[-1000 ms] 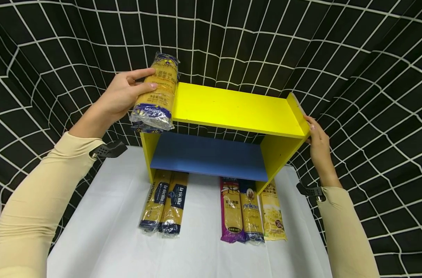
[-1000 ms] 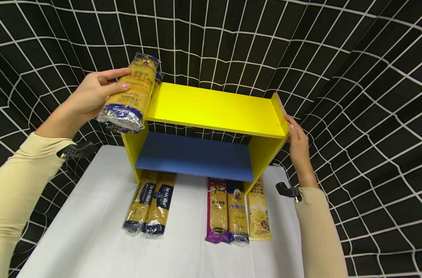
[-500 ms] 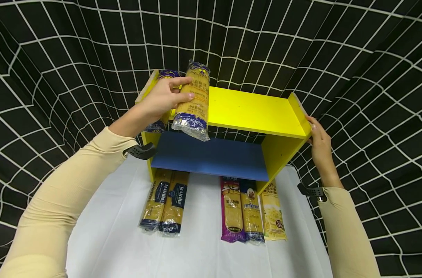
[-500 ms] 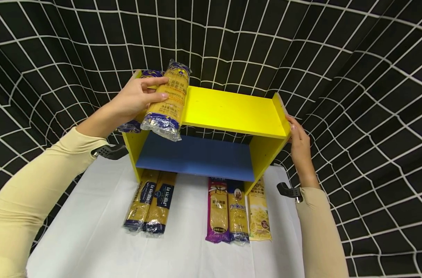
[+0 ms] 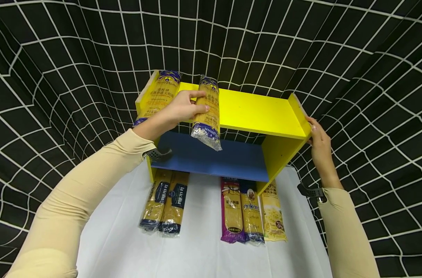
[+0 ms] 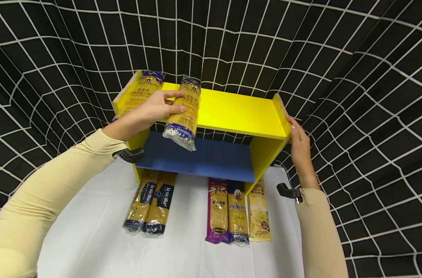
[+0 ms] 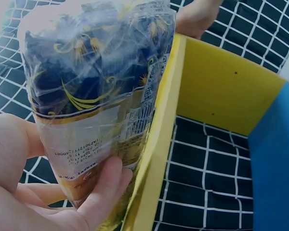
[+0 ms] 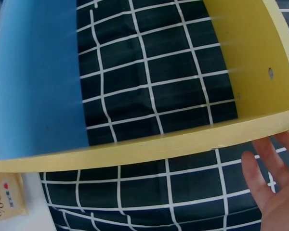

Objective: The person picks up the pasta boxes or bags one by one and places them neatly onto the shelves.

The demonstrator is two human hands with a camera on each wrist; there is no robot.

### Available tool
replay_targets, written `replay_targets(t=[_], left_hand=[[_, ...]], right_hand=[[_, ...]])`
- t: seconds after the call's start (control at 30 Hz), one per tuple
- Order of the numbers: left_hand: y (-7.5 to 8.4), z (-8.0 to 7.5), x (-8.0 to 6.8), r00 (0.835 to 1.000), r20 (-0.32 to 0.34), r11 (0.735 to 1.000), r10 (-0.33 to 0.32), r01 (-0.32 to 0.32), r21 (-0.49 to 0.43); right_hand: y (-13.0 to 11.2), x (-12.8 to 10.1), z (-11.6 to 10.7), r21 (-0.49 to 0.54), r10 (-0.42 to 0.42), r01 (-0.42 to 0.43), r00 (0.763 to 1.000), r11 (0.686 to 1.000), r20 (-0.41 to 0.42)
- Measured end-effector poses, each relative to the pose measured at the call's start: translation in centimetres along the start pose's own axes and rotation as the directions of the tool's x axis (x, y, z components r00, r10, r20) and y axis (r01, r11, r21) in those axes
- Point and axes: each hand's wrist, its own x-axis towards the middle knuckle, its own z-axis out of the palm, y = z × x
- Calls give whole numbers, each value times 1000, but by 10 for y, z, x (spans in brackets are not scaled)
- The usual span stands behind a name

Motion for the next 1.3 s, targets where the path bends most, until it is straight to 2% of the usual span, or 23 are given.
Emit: replay_targets(t=[0.27, 0.47, 0.57, 0.7, 0.93, 1.07, 1.3], left_hand=[[-8, 3, 2, 999, 23, 998, 40, -41, 49], [-9, 2, 5, 995, 29, 971, 91, -96, 218], [-9, 2, 5, 994, 38, 960, 106, -112, 256], [-10, 2, 4, 995, 43, 970, 88, -95, 224], [-14, -4, 0, 998, -21, 953, 54, -45, 300], [-16, -6, 0, 999, -24, 954, 30, -22, 298], [-16, -5, -3, 999, -34, 936, 13, 0, 351]], right_hand=[[-1, 1, -1, 13, -18, 18, 1000, 1000, -8], [0, 1, -1, 8, -16, 16, 1000, 1000, -16], [1, 1, -1, 8, -17, 17, 1000, 1000, -17], [1, 1, 0, 11, -18, 18, 1000, 1000, -15], [0, 0, 2, 9, -32, 32, 999, 999, -9], [1, 0, 2, 7, -27, 27, 999, 1000, -19], [4, -1, 1, 23, -28, 28, 999, 999, -19]])
